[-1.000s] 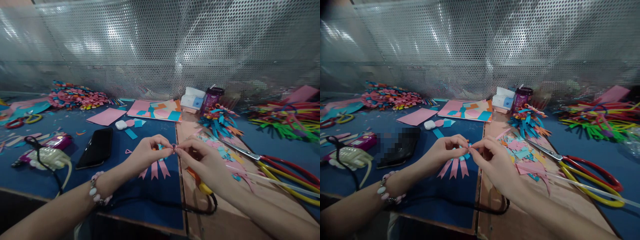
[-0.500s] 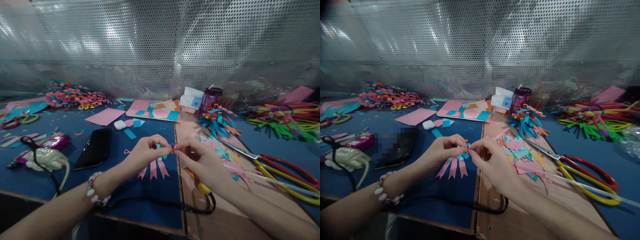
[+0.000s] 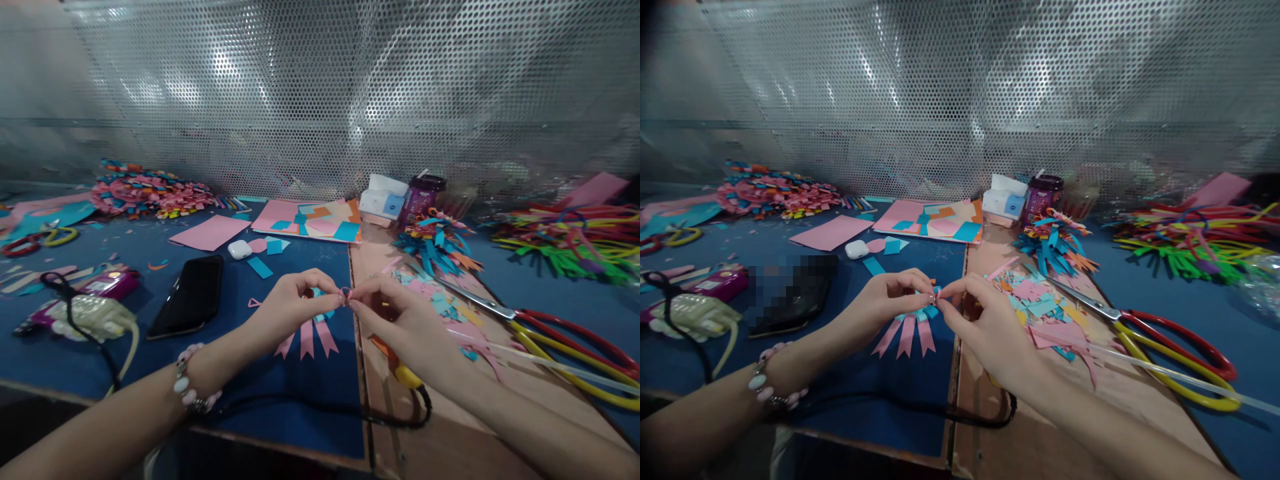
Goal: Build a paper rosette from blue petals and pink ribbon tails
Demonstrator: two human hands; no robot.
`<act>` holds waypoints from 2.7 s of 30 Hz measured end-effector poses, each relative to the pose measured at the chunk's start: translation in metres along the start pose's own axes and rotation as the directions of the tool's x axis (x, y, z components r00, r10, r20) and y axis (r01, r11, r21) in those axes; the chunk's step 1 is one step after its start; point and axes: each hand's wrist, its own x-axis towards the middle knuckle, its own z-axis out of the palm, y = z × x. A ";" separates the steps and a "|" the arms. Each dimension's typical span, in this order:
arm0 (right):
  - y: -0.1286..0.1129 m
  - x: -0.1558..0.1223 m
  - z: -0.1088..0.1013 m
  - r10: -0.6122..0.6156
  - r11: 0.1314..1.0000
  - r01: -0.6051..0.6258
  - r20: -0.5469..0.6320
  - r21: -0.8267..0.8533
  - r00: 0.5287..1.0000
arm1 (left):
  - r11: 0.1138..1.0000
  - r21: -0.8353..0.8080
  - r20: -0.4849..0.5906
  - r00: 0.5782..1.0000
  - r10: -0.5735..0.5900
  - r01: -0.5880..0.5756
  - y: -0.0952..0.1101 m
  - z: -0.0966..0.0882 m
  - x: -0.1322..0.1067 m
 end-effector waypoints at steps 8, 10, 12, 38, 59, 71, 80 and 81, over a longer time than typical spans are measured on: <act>0.004 -0.001 0.001 -0.003 1.000 0.003 -0.015 0.009 1.000 | 1.000 -0.020 0.007 1.000 -0.009 0.009 -0.001 0.000 0.001; 0.002 -0.002 0.000 -0.001 1.000 0.001 -0.005 0.006 1.000 | 0.999 -0.051 0.013 1.000 -0.018 0.018 0.000 0.001 0.000; -0.001 -0.003 -0.002 0.006 1.000 -0.006 0.009 -0.008 1.000 | 0.995 -0.093 0.023 0.999 -0.034 0.036 0.001 0.001 0.000; 0.015 -0.028 -0.029 -0.633 0.561 0.621 0.201 -0.547 0.748 | 0.912 -0.228 0.346 0.904 -0.251 0.340 0.016 0.003 -0.011; -0.008 -0.023 -0.009 -0.065 0.998 0.065 -0.001 0.017 0.998 | 0.955 0.241 0.084 0.984 0.157 -0.173 0.015 0.010 -0.018; -0.011 -0.025 -0.010 -0.261 0.963 0.257 -0.038 -0.082 0.965 | 0.864 0.259 0.115 0.902 0.417 -0.432 0.013 0.010 -0.019; -0.014 -0.045 -0.019 -0.588 0.690 0.522 0.033 -0.501 0.808 | 0.534 0.254 0.313 0.591 0.743 -0.806 0.022 0.008 -0.029; -0.016 -0.045 -0.020 -0.599 0.674 0.530 0.039 -0.514 0.800 | 0.520 0.253 0.324 0.578 0.749 -0.816 0.023 0.008 -0.029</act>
